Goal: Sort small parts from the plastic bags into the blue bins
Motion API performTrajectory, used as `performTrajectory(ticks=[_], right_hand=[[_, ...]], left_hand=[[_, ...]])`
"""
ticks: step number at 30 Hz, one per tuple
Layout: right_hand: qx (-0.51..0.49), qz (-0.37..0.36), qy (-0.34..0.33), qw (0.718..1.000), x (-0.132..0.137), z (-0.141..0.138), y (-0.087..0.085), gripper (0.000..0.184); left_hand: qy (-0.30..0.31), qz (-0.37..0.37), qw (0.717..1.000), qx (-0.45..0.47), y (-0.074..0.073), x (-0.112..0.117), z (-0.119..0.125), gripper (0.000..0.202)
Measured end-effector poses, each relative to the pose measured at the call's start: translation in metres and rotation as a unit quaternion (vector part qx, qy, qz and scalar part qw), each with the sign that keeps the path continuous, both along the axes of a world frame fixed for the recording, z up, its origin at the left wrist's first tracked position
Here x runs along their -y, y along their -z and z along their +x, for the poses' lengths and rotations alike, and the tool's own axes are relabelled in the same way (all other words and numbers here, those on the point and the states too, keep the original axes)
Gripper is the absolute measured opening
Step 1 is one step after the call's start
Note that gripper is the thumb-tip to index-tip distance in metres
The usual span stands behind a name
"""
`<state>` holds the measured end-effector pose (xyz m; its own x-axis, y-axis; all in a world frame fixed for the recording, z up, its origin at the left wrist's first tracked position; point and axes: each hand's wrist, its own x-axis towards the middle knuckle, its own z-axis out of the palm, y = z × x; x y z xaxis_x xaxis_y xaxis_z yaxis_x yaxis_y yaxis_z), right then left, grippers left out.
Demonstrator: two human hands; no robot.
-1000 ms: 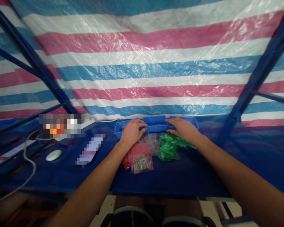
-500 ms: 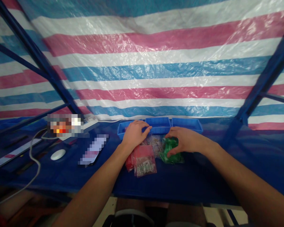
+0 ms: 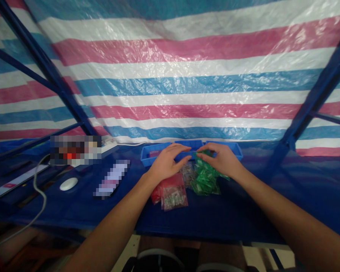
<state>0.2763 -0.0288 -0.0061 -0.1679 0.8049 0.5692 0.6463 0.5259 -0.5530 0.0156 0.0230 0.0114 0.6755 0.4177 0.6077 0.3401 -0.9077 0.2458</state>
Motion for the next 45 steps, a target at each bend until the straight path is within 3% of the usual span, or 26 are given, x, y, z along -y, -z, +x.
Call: performTrajectory(ticks=[7,15,20,22,26,31,37,41,45], right_hand=[[-0.145,0.022,-0.041,0.988,0.003,-0.019,0.008,0.023],[-0.215,-0.015,-0.058,0.975,0.010,-0.037,0.012,0.026],[-0.310,-0.086,-0.097,0.942,0.007,-0.039,0.014,0.040],[-0.323,-0.081,-0.088,0.939,0.005,-0.039,0.013,0.041],[-0.357,-0.057,-0.048,0.931,0.006,-0.039,0.011,0.058],[-0.408,-0.130,-0.087,0.900,0.010,-0.043,0.013,0.038],[-0.424,-0.151,-0.094,0.888,0.014,-0.046,0.005,0.031],[-0.430,-0.141,-0.114,0.884,0.018,-0.043,-0.009,0.043],[-0.370,-0.118,-0.081,0.918,0.020,-0.039,-0.011,0.041]], left_hand=[[0.000,-0.040,0.999,-0.006,0.003,0.004,0.002,0.062],[0.035,-0.122,0.990,0.053,-0.002,0.008,0.006,0.043],[0.034,-0.151,0.984,0.091,-0.001,0.009,0.006,0.044],[0.034,-0.133,0.985,0.103,-0.003,0.012,0.006,0.044],[0.052,-0.026,0.995,0.085,-0.009,0.017,0.004,0.054],[0.064,0.042,0.997,0.030,-0.009,0.008,0.000,0.034],[0.068,0.046,0.995,0.061,-0.001,-0.002,-0.001,0.024],[0.077,0.030,0.989,0.124,0.004,0.000,0.004,0.021],[0.065,-0.007,0.985,0.157,0.004,0.003,0.008,0.024]])
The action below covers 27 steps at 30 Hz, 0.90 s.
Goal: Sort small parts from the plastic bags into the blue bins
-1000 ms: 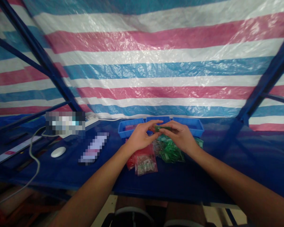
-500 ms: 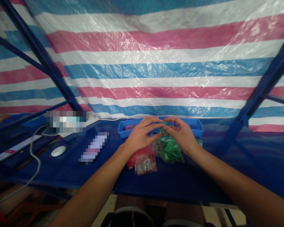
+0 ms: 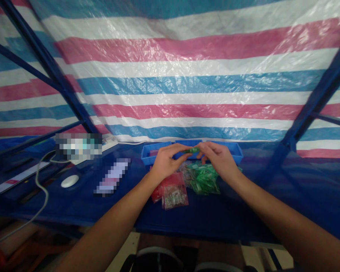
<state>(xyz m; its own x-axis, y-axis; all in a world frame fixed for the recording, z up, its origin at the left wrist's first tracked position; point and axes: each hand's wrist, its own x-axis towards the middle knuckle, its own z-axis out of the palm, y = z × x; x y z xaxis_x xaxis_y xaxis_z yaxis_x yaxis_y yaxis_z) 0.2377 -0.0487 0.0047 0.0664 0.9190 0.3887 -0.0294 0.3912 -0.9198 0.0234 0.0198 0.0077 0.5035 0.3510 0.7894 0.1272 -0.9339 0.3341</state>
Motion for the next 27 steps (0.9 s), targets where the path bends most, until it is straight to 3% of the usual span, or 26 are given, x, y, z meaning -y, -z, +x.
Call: performTrajectory(ticks=[6,10,14,17,21,24,27], right_hand=[[0.056,0.050,0.044,0.996,-0.003,-0.004,0.013,0.035],[-0.005,0.019,0.033,0.999,-0.005,-0.007,0.014,0.046],[-0.080,-0.037,-0.010,0.996,-0.005,-0.007,0.015,0.060],[-0.087,-0.076,-0.048,0.992,-0.005,-0.008,0.017,0.047],[-0.016,-0.072,-0.050,0.996,-0.003,-0.006,0.017,0.039],[0.122,0.008,-0.001,0.992,-0.001,-0.003,0.016,0.045],[0.235,0.104,0.072,0.964,0.000,-0.002,0.015,0.038]], left_hand=[[-0.008,-0.092,0.996,-0.002,-0.003,0.002,-0.001,0.056],[0.004,-0.021,0.999,-0.034,-0.006,0.005,-0.003,0.070],[0.007,0.078,0.994,-0.079,-0.008,0.004,-0.005,0.045],[0.012,0.087,0.994,-0.069,-0.008,0.001,-0.006,0.030],[0.007,0.066,0.997,-0.043,-0.008,0.001,-0.006,0.017],[-0.026,0.018,0.999,-0.018,-0.009,0.003,-0.005,0.016],[-0.041,-0.033,0.998,-0.031,-0.009,0.005,-0.004,0.021]])
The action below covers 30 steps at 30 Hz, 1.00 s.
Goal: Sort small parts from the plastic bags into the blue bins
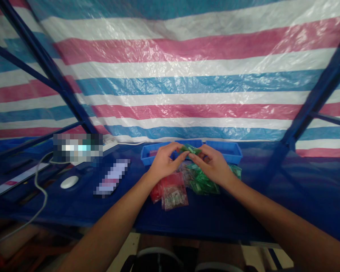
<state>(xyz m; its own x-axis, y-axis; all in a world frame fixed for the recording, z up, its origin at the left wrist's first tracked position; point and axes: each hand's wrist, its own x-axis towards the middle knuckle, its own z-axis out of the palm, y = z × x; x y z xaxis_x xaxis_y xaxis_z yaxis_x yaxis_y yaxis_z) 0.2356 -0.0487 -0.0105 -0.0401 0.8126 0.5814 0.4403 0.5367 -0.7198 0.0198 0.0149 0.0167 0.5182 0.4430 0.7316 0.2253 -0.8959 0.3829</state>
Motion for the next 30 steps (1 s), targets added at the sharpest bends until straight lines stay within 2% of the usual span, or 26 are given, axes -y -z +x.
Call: performTrajectory(ticks=[5,9,12,14,19,23,27,30], right_hand=[[0.088,0.091,0.054,0.991,-0.008,0.012,-0.002,0.029],[0.193,0.194,0.140,0.952,-0.017,0.040,-0.009,0.021],[0.254,0.210,0.201,0.923,-0.022,0.063,-0.012,0.027],[0.302,0.185,0.226,0.907,-0.027,0.074,-0.010,0.029],[0.382,0.087,0.182,0.902,-0.033,0.078,-0.001,0.037],[0.347,0.091,0.138,0.923,-0.029,0.065,-0.002,0.032],[0.294,0.102,0.061,0.949,-0.019,0.045,-0.007,0.026],[0.262,0.096,0.007,0.960,-0.014,0.031,-0.006,0.023]], left_hand=[[-0.016,-0.031,0.999,-0.027,0.004,-0.004,0.001,0.026],[-0.031,-0.019,0.997,-0.069,0.007,-0.009,-0.001,0.021],[-0.038,-0.007,0.993,-0.109,0.007,-0.009,-0.003,0.019],[-0.033,-0.004,0.990,-0.135,0.008,-0.008,-0.004,0.021],[-0.018,0.006,0.982,-0.187,0.016,-0.011,-0.006,0.030],[0.034,0.026,0.975,-0.217,0.018,-0.012,-0.007,0.032],[0.056,0.022,0.969,-0.240,0.012,-0.007,-0.005,0.031],[0.104,0.027,0.960,-0.260,0.009,-0.006,-0.003,0.026]])
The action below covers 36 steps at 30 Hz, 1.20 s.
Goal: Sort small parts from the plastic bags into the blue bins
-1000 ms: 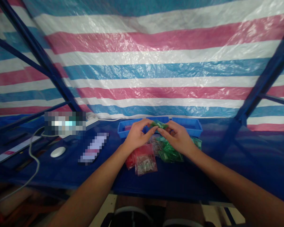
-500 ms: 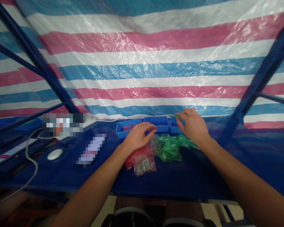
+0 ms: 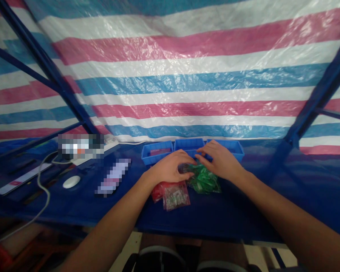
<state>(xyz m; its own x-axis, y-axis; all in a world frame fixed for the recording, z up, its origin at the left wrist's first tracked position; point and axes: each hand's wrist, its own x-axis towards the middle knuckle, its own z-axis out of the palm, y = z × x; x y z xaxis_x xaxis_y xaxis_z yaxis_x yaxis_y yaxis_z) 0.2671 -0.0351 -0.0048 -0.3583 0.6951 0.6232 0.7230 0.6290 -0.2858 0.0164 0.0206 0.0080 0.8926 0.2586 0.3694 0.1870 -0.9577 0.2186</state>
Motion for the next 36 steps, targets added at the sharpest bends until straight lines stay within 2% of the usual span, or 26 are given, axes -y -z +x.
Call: performTrajectory(ticks=[2,5,8,11,14,18,22,25,29,32,36], right_hand=[[-0.011,-0.011,-0.021,1.000,0.002,-0.006,0.001,0.021],[-0.019,-0.032,-0.043,0.998,0.004,-0.011,0.001,0.019],[-0.059,-0.058,-0.041,0.996,0.006,-0.013,0.001,0.021],[-0.129,-0.096,-0.037,0.986,0.006,-0.013,0.004,0.031],[-0.216,-0.149,-0.044,0.964,0.003,-0.014,0.010,0.033],[-0.331,-0.218,-0.063,0.916,0.000,-0.018,0.013,0.034],[-0.417,-0.233,-0.063,0.876,-0.001,-0.022,0.013,0.042],[-0.440,-0.244,-0.067,0.862,-0.002,-0.023,0.012,0.047],[-0.444,-0.246,-0.077,0.858,-0.003,-0.023,0.013,0.050],[-0.451,-0.245,-0.074,0.855,-0.002,-0.022,0.013,0.053],[-0.462,-0.272,-0.078,0.841,0.001,-0.022,0.011,0.061]], left_hand=[[0.017,-0.001,1.000,-0.011,0.000,-0.001,0.001,0.017],[-0.006,0.005,1.000,-0.005,0.002,-0.003,0.002,0.011],[-0.059,0.002,0.996,0.061,0.003,-0.003,0.002,0.012],[-0.096,-0.007,0.986,0.139,0.000,-0.001,0.002,0.014],[-0.093,-0.017,0.981,0.170,-0.002,0.002,0.004,0.016],[-0.091,-0.060,0.976,0.190,-0.002,0.005,0.005,0.019],[-0.097,-0.111,0.971,0.189,-0.002,0.008,0.005,0.034],[-0.102,-0.122,0.967,0.200,-0.002,0.007,0.006,0.035],[-0.111,-0.126,0.962,0.216,-0.002,0.005,0.005,0.034],[-0.083,-0.100,0.968,0.216,-0.001,0.004,0.005,0.030],[-0.041,0.010,0.974,0.223,-0.003,0.005,0.003,0.039]])
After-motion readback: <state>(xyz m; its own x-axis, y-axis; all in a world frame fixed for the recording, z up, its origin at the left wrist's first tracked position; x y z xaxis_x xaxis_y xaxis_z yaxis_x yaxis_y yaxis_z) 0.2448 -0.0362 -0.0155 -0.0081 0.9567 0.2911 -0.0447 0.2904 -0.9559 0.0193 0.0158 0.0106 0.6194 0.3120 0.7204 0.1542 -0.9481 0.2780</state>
